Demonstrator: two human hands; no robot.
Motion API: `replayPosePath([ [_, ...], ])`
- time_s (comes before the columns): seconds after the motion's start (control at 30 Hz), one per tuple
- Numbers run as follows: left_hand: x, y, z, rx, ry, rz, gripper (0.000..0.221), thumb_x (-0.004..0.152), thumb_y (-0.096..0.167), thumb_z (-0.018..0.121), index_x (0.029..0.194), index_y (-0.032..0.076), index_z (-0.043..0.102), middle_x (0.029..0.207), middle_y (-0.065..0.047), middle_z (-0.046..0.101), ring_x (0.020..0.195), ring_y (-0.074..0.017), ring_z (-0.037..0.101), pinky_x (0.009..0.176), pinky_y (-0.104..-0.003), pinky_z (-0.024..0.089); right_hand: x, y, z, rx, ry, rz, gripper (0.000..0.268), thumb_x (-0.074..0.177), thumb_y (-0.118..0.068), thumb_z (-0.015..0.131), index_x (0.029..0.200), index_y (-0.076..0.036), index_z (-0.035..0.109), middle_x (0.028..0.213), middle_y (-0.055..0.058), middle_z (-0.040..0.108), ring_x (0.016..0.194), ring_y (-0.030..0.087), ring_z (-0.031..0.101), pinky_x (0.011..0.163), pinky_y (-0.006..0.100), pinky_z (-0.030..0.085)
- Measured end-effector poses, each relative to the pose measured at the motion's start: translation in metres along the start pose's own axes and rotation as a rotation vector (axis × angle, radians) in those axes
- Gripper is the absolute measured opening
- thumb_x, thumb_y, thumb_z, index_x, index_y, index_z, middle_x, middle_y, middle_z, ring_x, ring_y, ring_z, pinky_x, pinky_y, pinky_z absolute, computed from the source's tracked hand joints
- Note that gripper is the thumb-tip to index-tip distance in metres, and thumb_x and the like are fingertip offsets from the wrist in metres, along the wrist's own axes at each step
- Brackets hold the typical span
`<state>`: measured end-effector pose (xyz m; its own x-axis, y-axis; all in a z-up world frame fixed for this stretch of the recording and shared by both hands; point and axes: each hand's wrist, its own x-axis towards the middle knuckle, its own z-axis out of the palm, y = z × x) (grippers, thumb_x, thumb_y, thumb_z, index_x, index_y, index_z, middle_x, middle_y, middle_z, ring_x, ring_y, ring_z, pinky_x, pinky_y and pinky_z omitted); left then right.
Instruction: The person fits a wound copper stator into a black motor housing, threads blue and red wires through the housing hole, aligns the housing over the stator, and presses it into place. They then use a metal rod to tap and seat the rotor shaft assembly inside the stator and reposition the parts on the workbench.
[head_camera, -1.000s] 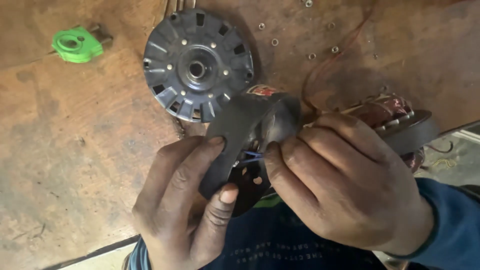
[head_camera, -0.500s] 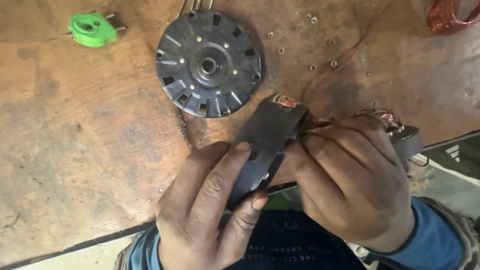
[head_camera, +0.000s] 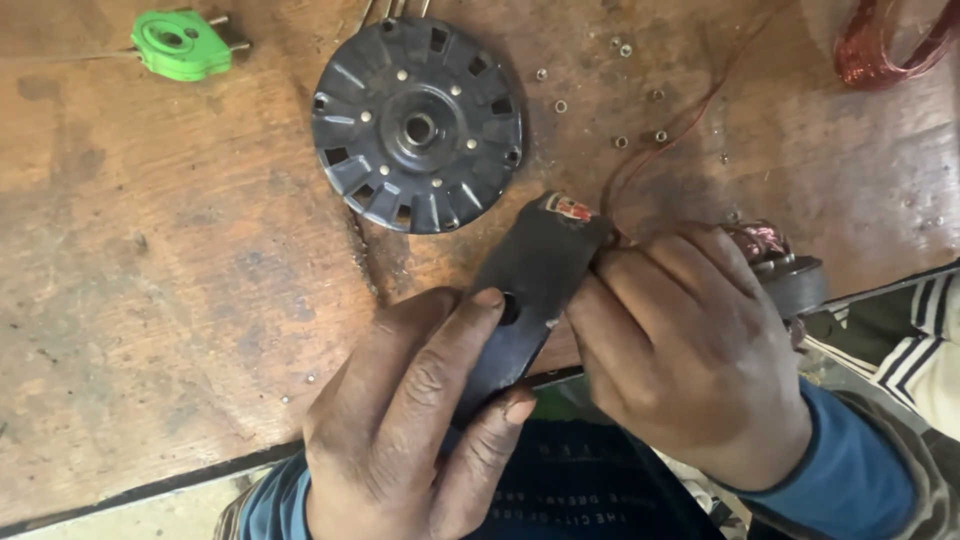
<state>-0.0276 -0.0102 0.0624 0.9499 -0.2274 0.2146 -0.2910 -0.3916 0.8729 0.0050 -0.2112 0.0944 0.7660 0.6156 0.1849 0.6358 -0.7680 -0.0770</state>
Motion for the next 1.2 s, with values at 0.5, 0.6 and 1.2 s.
replayPosePath([
  [0.5,0.003,-0.017,-0.002,-0.105,0.078,-0.077,0.042,0.099,0.021,0.073,0.132,-0.002,0.062,0.121,-0.021,0.069,0.104,-0.0255,0.078,0.081,-0.031,0.064,-0.017,0.002,0.001,0.239,-0.123,0.062,0.028,0.08,-0.004,0.073,0.106,0.003,0.068,0.095,0.013,0.065,0.086,0.029,0.068,0.08,0.041,0.055],
  [0.6,-0.001,-0.012,-0.004,-0.11,0.103,-0.082,0.041,0.101,0.023,0.072,0.132,-0.001,0.061,0.12,-0.02,0.069,0.105,-0.0237,0.078,0.083,-0.03,0.064,-0.02,-0.001,0.004,0.139,-0.186,0.048,0.035,0.071,-0.005,0.072,0.106,-0.003,0.072,0.089,0.012,0.065,0.084,0.033,0.069,0.079,0.044,0.056],
  [1.2,0.011,-0.03,0.015,-0.069,-0.036,0.069,0.043,0.095,0.013,0.077,0.134,0.0,0.064,0.119,-0.018,0.067,0.1,-0.0301,0.075,0.084,-0.035,0.061,-0.023,0.001,-0.008,0.263,0.091,0.18,0.02,0.084,-0.001,0.072,0.104,0.003,0.069,0.099,0.017,0.07,0.091,0.034,0.072,0.082,0.045,0.057],
])
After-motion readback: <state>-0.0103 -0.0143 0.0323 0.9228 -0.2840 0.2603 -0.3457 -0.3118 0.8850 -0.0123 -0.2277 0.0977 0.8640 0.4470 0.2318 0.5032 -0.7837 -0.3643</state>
